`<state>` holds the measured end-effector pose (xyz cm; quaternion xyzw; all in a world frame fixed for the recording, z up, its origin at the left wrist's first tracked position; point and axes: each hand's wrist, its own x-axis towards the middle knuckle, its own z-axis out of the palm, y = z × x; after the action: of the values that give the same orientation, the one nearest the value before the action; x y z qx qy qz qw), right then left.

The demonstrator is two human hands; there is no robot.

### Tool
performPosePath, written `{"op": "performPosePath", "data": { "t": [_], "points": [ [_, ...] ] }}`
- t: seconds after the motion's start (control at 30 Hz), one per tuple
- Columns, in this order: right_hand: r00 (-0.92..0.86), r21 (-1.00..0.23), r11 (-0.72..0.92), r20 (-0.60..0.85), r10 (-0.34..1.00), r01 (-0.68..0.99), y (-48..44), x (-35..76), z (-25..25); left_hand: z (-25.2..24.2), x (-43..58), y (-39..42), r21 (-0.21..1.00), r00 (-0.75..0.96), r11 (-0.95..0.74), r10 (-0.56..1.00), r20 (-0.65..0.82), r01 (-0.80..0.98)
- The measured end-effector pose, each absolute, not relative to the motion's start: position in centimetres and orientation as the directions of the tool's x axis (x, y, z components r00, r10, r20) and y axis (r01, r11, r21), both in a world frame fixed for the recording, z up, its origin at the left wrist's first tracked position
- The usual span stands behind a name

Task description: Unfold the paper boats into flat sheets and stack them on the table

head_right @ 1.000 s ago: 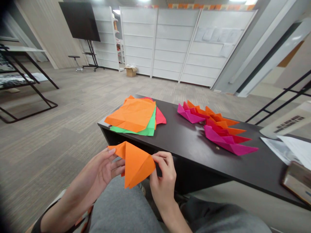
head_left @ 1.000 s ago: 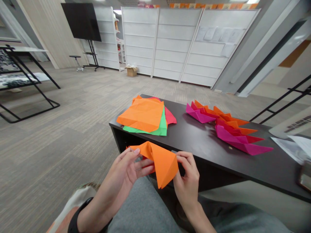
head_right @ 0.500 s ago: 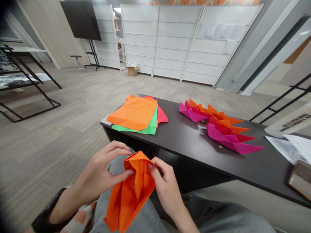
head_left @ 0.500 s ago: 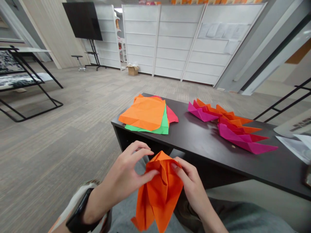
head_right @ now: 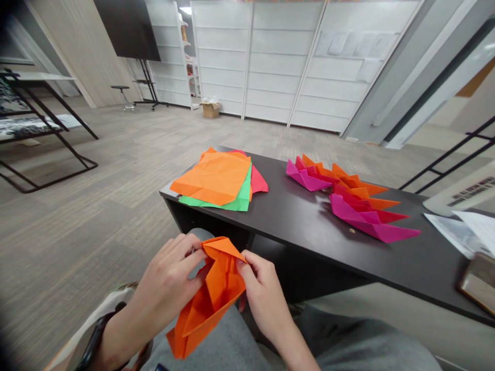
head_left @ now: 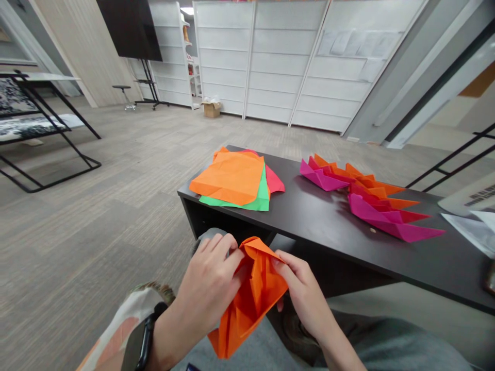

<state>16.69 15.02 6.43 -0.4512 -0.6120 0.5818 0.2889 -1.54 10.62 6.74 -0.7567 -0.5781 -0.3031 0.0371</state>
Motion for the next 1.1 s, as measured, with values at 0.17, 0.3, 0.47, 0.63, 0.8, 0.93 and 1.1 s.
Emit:
{"op": "performPosePath", "data": {
  "t": [0.17, 0.3, 0.47, 0.63, 0.8, 0.93, 1.1],
  "points": [
    [-0.297, -0.836, 0.299, 0.172, 0.939, 0.46, 15.5, 16.5, 5.5, 7.0, -1.7, 10.9, 0.337, 0.143, -0.342, 0.856, 0.496, 0.877],
    [-0.358, -0.761, 0.463, 0.32, 0.877, 0.453, 15.8, 16.8, 5.2, 7.7, -1.8, 10.8, 0.498, 0.089, -0.347, 0.878, 0.47, 0.794],
    [-0.313, -0.835, 0.33, 0.201, 0.928, 0.441, 15.9, 17.0, 5.9, 8.1, -2.3, 10.5, 0.602, 0.115, -0.373, 0.899, 0.422, 0.706],
    [-0.318, -0.863, 0.274, 0.142, 0.937, 0.425, 16.1, 17.2, 6.4, 8.8, -2.4, 10.3, 0.66, 0.136, -0.325, 0.937, 0.323, 0.677],
    [-0.311, -0.881, 0.248, 0.123, 0.943, 0.404, 17.0, 17.8, 6.0, 9.8, -2.8, 9.8, 0.689, 0.153, -0.312, 0.947, 0.284, 0.654],
    [-0.378, -0.908, 0.216, 0.07, 0.923, 0.359, 17.8, 18.5, 5.5, 10.1, -3.5, 9.8, 0.73, 0.103, -0.282, 0.954, 0.28, 0.623],
    [-0.321, -0.833, 0.358, 0.233, 0.918, 0.422, 17.9, 18.8, 5.6, 10.1, -3.9, 10.3, 0.856, -0.05, -0.148, 0.979, 0.199, 0.496]
  ]
}}
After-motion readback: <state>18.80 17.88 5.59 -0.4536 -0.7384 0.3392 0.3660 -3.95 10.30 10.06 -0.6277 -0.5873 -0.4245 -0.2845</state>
